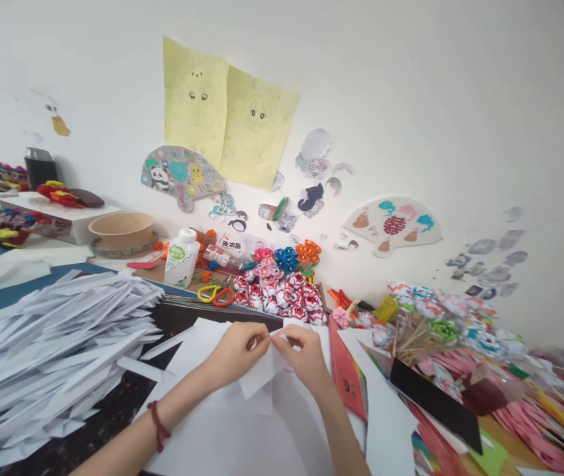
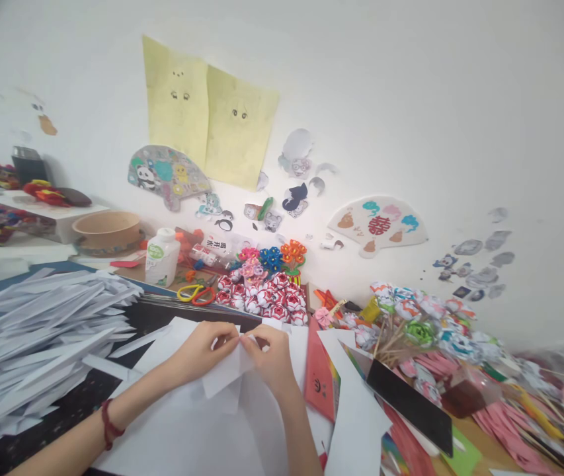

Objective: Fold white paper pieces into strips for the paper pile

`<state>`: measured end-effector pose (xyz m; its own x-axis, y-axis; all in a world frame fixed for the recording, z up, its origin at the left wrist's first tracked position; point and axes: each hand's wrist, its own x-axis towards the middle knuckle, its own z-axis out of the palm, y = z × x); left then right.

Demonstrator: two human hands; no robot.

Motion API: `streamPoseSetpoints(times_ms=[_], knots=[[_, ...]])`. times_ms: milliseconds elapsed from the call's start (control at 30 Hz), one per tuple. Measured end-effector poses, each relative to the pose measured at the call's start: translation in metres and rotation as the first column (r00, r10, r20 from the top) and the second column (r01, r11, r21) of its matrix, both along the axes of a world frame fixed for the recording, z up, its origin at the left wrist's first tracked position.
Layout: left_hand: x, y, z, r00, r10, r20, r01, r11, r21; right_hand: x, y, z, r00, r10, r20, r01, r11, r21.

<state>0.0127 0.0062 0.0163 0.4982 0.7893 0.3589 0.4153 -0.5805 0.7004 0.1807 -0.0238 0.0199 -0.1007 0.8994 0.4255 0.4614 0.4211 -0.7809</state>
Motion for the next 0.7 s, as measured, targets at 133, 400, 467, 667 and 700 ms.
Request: streamPoseSetpoints(times_ms=[133, 400, 467, 667, 700], knots=[[0.003, -0.001, 0.0, 1.0, -0.015, 0.02, 0.015, 1.0, -0.021, -0.004, -0.005, 0.0, 0.99, -0.07, 0.123, 0.048, 0.984, 0.173], [0.004, 0.001, -0.002, 1.0, 0.009, 0.019, -0.007, 0.995, -0.096, -0.009, -0.006, -0.01, 0.947, -0.185, 0.262, 0.072, 0.919, 0.388], [0.003, 0.001, -0.001, 1.0, 0.01, 0.012, -0.009, 0.995, -0.1, -0.008, -0.006, -0.012, 0.934, -0.215, 0.284, 0.081, 0.904, 0.419], [0.001, 0.003, -0.001, 1.0, 0.026, 0.003, -0.025, 0.996, -0.08, -0.002, -0.01, -0.005, 0.93, -0.28, 0.237, 0.13, 0.857, 0.499], [0.001, 0.003, -0.001, 1.0, 0.025, -0.002, -0.025, 0.997, -0.073, -0.001, -0.01, -0.002, 0.93, -0.288, 0.228, 0.139, 0.851, 0.507]])
